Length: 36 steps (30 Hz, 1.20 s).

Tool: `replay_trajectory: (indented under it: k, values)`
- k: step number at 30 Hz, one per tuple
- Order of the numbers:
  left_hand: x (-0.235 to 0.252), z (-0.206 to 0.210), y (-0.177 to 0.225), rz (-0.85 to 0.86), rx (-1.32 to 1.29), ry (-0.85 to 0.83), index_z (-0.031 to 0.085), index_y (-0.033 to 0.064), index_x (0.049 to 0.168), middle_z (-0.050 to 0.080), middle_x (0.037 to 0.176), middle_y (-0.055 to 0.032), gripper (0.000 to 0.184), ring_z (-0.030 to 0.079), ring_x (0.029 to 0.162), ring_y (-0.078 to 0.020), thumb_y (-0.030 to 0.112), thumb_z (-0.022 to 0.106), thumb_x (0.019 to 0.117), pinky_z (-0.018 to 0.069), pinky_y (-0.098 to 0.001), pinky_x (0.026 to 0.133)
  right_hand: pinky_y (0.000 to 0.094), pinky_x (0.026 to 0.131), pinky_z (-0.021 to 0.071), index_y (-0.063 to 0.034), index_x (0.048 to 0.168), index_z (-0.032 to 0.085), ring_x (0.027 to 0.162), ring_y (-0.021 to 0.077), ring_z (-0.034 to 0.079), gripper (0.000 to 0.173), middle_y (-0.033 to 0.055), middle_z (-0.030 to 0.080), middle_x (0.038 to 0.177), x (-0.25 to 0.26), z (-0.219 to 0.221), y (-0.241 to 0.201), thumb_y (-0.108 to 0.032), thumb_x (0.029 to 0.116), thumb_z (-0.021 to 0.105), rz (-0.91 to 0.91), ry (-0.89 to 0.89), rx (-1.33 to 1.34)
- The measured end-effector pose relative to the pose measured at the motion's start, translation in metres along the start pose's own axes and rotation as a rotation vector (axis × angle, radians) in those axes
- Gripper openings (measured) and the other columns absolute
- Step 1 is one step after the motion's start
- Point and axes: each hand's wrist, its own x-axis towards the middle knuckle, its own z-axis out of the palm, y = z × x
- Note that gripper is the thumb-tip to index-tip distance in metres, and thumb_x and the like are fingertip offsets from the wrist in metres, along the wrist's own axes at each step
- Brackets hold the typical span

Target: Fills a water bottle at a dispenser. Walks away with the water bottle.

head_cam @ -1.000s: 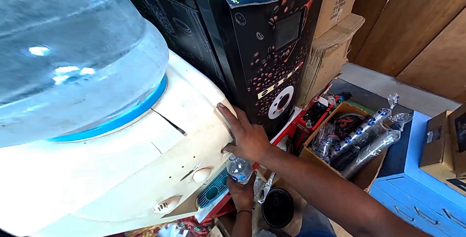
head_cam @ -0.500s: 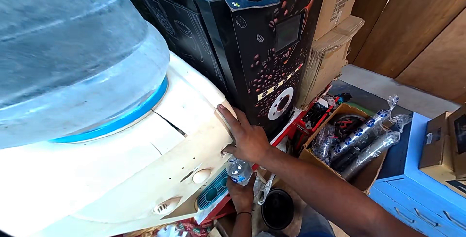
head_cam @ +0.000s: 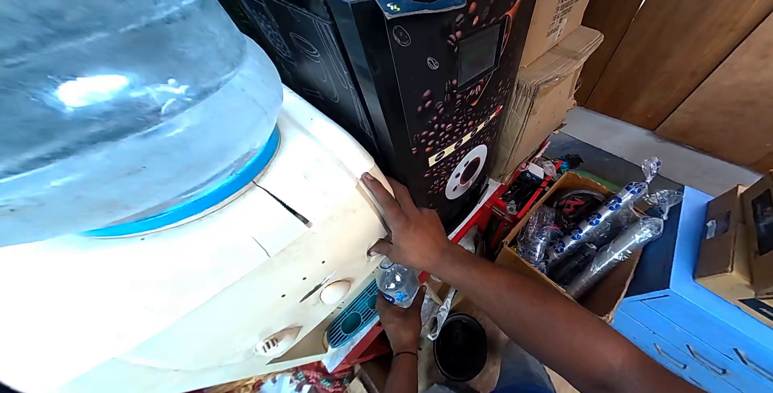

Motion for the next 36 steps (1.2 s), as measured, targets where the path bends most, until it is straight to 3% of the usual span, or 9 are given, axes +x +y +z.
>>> replay_trajectory:
  k: [36]
  values:
    - [0.0002, 0.0002, -0.0024, 0.022, -0.027, -0.007, 0.033, -0.0075, 0.151, 0.051, 0.143, -0.0289, 0.113, 0.053, 0.133, -0.0335, 0.027, 0.098, 0.0654, 0.0421, -0.0439, 0.115, 0.0474, 0.056, 0.0596, -0.0391, 0.165, 0.018, 0.064, 0.023, 0.067, 0.117, 0.0068, 0.024, 0.169, -0.0012, -0.0008, -0.0014, -0.035, 0.0745, 0.092, 0.013, 0.004, 0.011]
